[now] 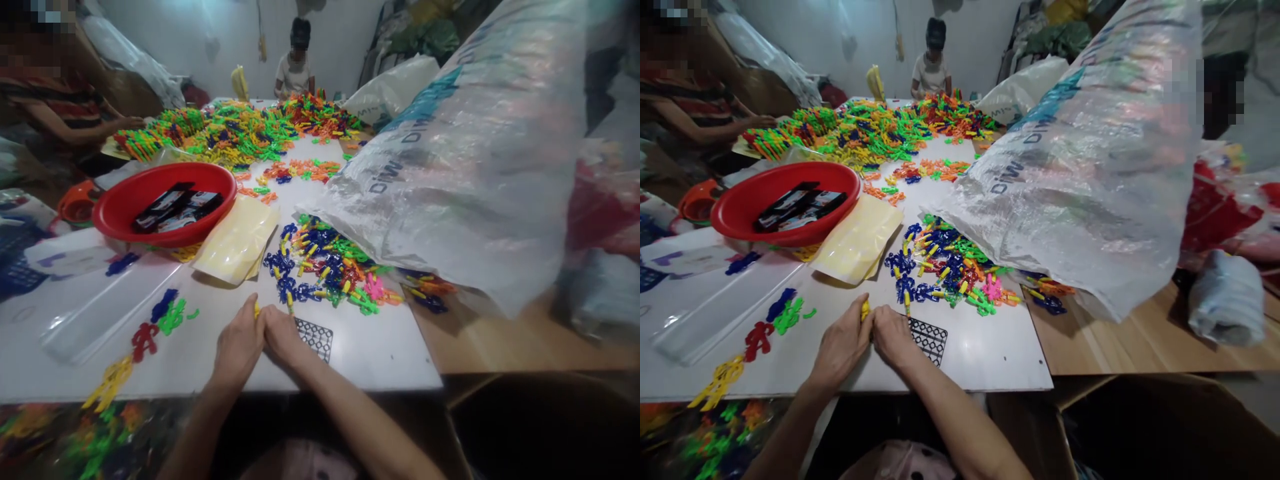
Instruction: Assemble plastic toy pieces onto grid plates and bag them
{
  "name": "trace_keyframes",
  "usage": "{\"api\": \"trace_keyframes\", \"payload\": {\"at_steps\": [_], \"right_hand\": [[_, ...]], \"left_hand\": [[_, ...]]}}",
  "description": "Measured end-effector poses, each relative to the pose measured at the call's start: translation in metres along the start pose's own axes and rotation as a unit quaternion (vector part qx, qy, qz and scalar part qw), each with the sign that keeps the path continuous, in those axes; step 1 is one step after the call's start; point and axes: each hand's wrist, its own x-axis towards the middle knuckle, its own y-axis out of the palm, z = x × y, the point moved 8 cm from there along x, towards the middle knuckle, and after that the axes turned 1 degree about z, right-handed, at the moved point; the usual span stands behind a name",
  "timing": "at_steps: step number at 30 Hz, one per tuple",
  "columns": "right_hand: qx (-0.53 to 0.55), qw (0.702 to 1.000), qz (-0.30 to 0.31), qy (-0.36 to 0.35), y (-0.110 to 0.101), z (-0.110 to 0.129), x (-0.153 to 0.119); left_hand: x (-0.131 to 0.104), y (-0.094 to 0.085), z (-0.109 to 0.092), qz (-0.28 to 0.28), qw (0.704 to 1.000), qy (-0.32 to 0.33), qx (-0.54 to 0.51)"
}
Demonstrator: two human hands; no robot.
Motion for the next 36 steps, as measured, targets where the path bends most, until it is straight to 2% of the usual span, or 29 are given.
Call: {"api": "trace_keyframes", "payload": {"at_steps": [2,4,7,9,10,12,15,18,21,23,25,29,33,36], "right_hand": [[0.044,0.999,0.003,-0.016,-0.01,-0.001,-0.003],[0.073,0.997,-0.023,-0.012,-0.026,-0.008,-0.008],[0.009,0.995,-0.062,0.084,-0.046,-0.031,-0.009],[-0.053,0.985,-0.046,0.16,-0.049,-0.046,-0.003],[-0.065,0.981,-0.033,0.181,-0.049,-0.051,0.001],[-0.025,0.981,-0.025,0.19,-0.05,-0.055,0.007],[0.141,0.976,-0.084,0.146,-0.059,-0.054,0.001],[0.271,0.951,-0.121,0.086,-0.06,-0.047,-0.012],[0.32,0.937,-0.106,0.093,-0.043,-0.043,-0.015],[0.333,0.93,-0.116,0.1,-0.034,-0.043,-0.009],[0.324,0.935,-0.123,0.075,-0.029,-0.039,0.0],[0.205,0.974,-0.097,0.011,-0.021,-0.03,0.008],[0.098,0.993,-0.058,0.01,-0.011,-0.024,0.01],[0.045,0.999,-0.011,0.012,-0.006,-0.015,0.015]], "left_hand": [[0.001,-0.002,0.001,0.003,1.0,0.009,0.001],[0.0,-0.005,0.002,-0.004,1.0,0.024,-0.015],[-0.003,-0.018,0.0,-0.068,0.994,0.063,-0.06],[-0.003,-0.028,-0.002,-0.119,0.986,0.088,-0.073],[-0.001,-0.029,-0.004,-0.122,0.986,0.096,-0.069],[0.004,-0.022,-0.006,-0.079,0.991,0.098,-0.053],[0.009,-0.005,-0.004,-0.012,0.995,0.089,-0.038],[0.01,-0.001,0.0,-0.02,0.996,0.077,-0.028],[0.01,0.0,0.0,-0.012,0.997,0.071,-0.019],[0.01,-0.001,-0.002,-0.005,0.997,0.072,-0.019],[0.009,-0.001,-0.004,-0.005,0.997,0.073,-0.019],[0.006,0.001,-0.002,-0.005,0.998,0.062,-0.017],[0.004,0.0,-0.005,-0.014,0.996,0.085,-0.039],[0.01,-0.009,-0.002,-0.052,0.997,0.045,-0.029]]}}
